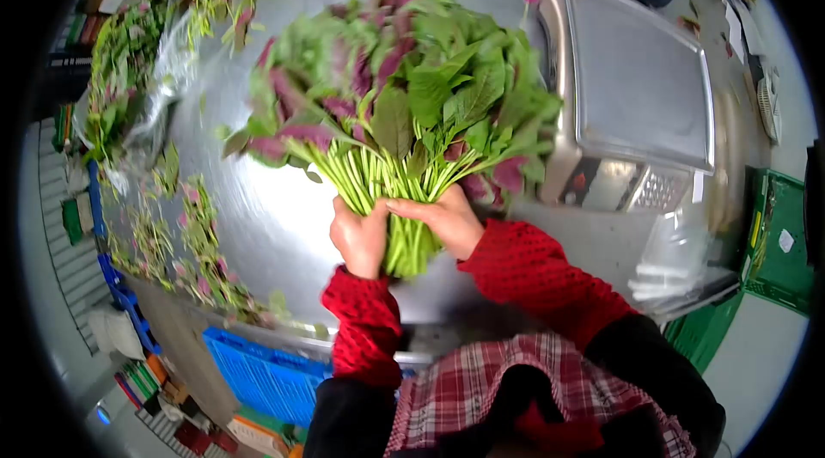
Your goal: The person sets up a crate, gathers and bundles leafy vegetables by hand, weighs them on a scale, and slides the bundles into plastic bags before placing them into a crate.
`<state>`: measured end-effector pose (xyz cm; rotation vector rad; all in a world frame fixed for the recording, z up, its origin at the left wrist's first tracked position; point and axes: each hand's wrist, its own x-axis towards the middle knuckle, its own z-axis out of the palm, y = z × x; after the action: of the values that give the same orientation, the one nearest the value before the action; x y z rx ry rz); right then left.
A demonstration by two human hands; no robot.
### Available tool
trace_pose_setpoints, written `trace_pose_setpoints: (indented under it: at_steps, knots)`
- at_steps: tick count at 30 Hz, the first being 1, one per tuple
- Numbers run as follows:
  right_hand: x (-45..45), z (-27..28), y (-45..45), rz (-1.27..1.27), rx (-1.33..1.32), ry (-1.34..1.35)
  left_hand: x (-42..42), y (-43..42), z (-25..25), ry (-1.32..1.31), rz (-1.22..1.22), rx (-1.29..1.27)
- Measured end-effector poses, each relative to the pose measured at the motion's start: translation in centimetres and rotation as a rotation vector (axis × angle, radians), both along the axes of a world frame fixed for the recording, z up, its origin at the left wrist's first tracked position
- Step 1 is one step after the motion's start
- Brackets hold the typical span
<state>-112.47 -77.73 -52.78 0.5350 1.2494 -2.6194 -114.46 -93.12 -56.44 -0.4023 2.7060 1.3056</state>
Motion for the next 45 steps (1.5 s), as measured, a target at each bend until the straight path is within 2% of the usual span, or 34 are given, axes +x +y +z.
trace_pose_setpoints:
  at_steps: [3,6,7,8,10,11,12,14,15,16,18,20,22,24,25,28,29,30,31,32,34,35,36,38,40,41,45]
  knots:
    - [4.8,-0.3,1.6,0.150,-0.002,-0.127,7.3,0.8,1.2,-0.084,0.198,-0.012]
    - [6.5,0.3,2.6,0.197,0.095,-0.176,8.3,-0.4,0.7,-0.067,0.199,-0.027]
    - [6.9,0.6,2.0,0.168,0.091,-0.157,8.3,-0.2,1.1,0.036,0.169,-0.092]
    - [7.2,0.6,1.2,0.135,0.085,-0.137,8.1,-0.2,1.0,-0.127,0.208,-0.117]
    - [8.0,-0.1,0.1,0.155,0.492,0.094,8.9,-0.2,0.4,-0.006,0.224,-0.119]
    - [8.2,-2.1,-0.1,0.136,0.564,0.134,9.5,-0.3,0.4,0.002,0.255,-0.021]
    - [8.1,-2.0,-0.1,0.125,0.374,-0.012,10.4,-0.4,1.0,0.014,0.260,-0.020]
    - [8.2,-1.7,1.4,0.116,0.136,-0.054,12.7,-0.8,2.2,0.620,0.147,-0.578]
    - [8.1,-0.5,3.0,0.187,0.183,-0.091,14.1,-0.6,3.9,0.613,0.099,-0.398]
    - [8.3,1.0,4.0,0.178,0.117,-0.093,15.3,-0.1,5.0,0.582,0.072,-0.212]
    - [8.6,1.0,5.5,0.239,0.187,-0.106,16.5,2.4,6.8,0.255,-0.071,0.255]
    - [9.0,1.3,6.0,0.236,0.192,-0.087,16.1,5.0,5.2,0.099,-0.055,0.356]
    - [9.1,0.1,5.8,0.194,0.191,-0.048,15.1,5.8,2.4,0.152,-0.075,0.193]
    - [9.4,0.0,5.3,0.147,0.256,-0.103,14.1,5.9,1.0,-0.131,-0.029,0.507]
    - [9.6,-0.5,4.8,0.147,0.293,-0.074,14.4,6.6,2.4,-0.192,-0.015,0.665]
    - [10.0,0.1,5.2,0.207,0.301,-0.107,15.1,6.8,4.3,-0.353,-0.092,0.674]
    - [10.1,0.3,5.8,0.247,0.261,-0.087,15.5,6.7,3.1,-0.350,-0.094,0.671]
    - [10.2,0.6,6.2,0.288,0.222,-0.069,15.9,6.6,0.8,-0.056,-0.149,0.448]
    - [10.0,1.0,6.4,0.273,0.325,-0.193,16.1,6.5,0.8,0.071,-0.164,0.405]
    - [9.7,1.2,6.8,0.272,0.332,-0.187,16.3,6.4,0.8,0.198,-0.174,0.354]
    - [9.3,1.6,7.4,0.342,0.333,-0.151,15.3,5.1,1.7,0.273,-0.192,0.352]
    - [9.4,1.9,7.6,0.319,0.306,-0.112,14.5,4.9,2.3,0.358,-0.256,0.207]
    - [9.3,2.7,7.9,0.320,0.312,-0.108,13.7,5.9,2.0,0.468,-0.202,-0.012]
    - [8.9,4.9,9.1,0.346,0.334,-0.037,12.9,6.1,0.8,0.454,-0.274,-0.270]
    - [7.7,10.4,12.1,0.365,0.337,0.045,12.5,6.6,-0.1,0.400,-0.332,-0.472]
    - [7.1,13.0,14.1,0.351,0.394,0.061,12.4,6.9,-0.7,0.491,-0.298,-0.432]
    - [5.0,22.2,21.9,0.283,0.543,0.073,12.5,7.0,-0.5,0.540,-0.310,-0.478]
